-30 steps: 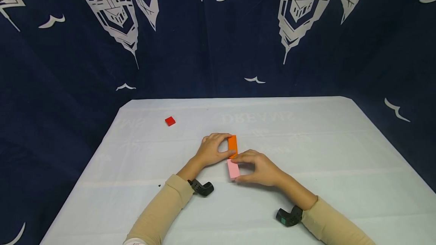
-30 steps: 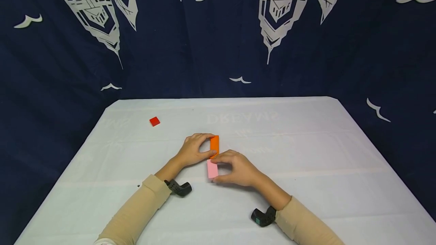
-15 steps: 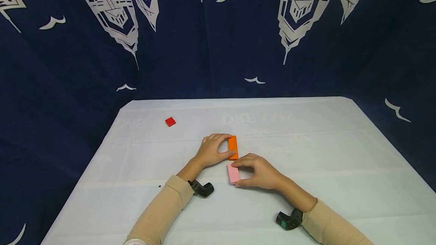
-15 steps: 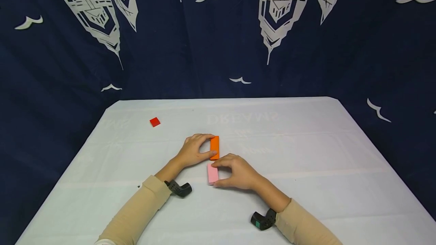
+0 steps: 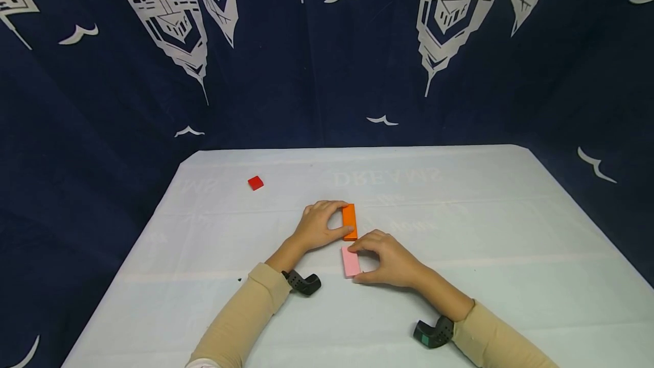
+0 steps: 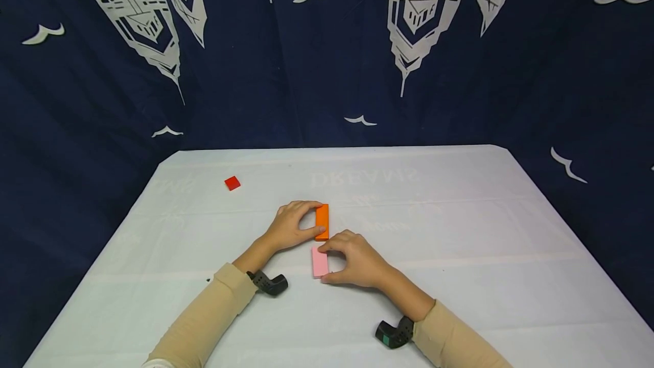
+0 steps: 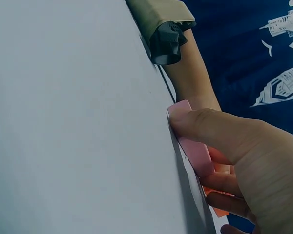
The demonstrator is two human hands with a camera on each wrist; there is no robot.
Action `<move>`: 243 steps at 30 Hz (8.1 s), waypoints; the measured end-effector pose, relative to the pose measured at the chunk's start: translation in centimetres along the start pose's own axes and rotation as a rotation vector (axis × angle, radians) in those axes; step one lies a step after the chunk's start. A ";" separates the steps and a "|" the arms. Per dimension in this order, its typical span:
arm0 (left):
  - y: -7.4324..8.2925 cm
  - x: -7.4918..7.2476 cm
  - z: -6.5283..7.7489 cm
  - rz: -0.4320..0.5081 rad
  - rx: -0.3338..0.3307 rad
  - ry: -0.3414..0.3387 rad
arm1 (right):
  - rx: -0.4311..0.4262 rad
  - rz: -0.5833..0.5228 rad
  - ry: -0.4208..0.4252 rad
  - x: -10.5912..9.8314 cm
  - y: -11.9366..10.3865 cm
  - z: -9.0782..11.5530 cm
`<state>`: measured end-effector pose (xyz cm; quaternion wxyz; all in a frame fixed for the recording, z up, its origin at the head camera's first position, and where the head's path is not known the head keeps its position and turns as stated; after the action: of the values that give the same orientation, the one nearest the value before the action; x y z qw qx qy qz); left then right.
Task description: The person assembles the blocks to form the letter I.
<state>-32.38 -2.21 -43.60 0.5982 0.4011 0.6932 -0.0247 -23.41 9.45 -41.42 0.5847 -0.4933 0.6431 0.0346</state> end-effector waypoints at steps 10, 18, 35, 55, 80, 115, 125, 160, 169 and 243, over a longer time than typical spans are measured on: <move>0.1 0.0 0.0 0.001 -0.007 -0.008 | 0.069 0.017 0.019 -0.1 0.5 0.3; 0.1 0.0 0.0 -0.001 -0.015 -0.019 | 0.061 0.023 0.055 -0.1 0.7 0.3; 0.2 -0.1 0.0 0.000 -0.008 -0.011 | 0.052 0.022 0.090 -0.1 1.0 0.3; 0.0 -0.1 0.0 -0.011 -0.005 -0.008 | 0.120 -0.112 0.116 -0.6 1.7 -0.2; -0.1 0.2 0.0 -0.009 -0.021 -0.026 | 0.151 -0.171 0.126 -1.3 4.8 -2.8; 0.3 -0.1 -0.1 -0.033 -0.023 -0.075 | 0.139 -0.124 0.059 -0.8 5.2 -2.4; -1.2 -2.5 0.2 -0.001 -0.074 -0.061 | 0.131 -0.121 0.067 -0.7 5.1 -2.4; -13.9 -13.0 4.3 -0.059 -0.387 0.297 | 0.135 -0.139 0.072 -1.1 5.2 -2.1; -16.2 -12.7 4.4 -0.075 -0.491 0.275 | 0.167 -0.151 0.061 -0.7 5.7 -2.1; -12.2 -10.3 0.6 0.132 -0.379 0.312 | 0.176 -0.149 0.055 -0.7 5.4 -2.1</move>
<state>-39.48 -16.21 -40.45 0.5488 0.3254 0.7416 0.2071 -28.68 11.36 -43.13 0.6090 -0.4871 0.6209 -0.0791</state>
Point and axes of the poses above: each hand's wrist, its own z-axis away from the middle knuckle, its own x-axis out of the palm, y = z × x, the point moved 9 cm from there along -z, towards the middle knuckle, and after that the axes turned 1 degree about x, right-handed, at the moved point
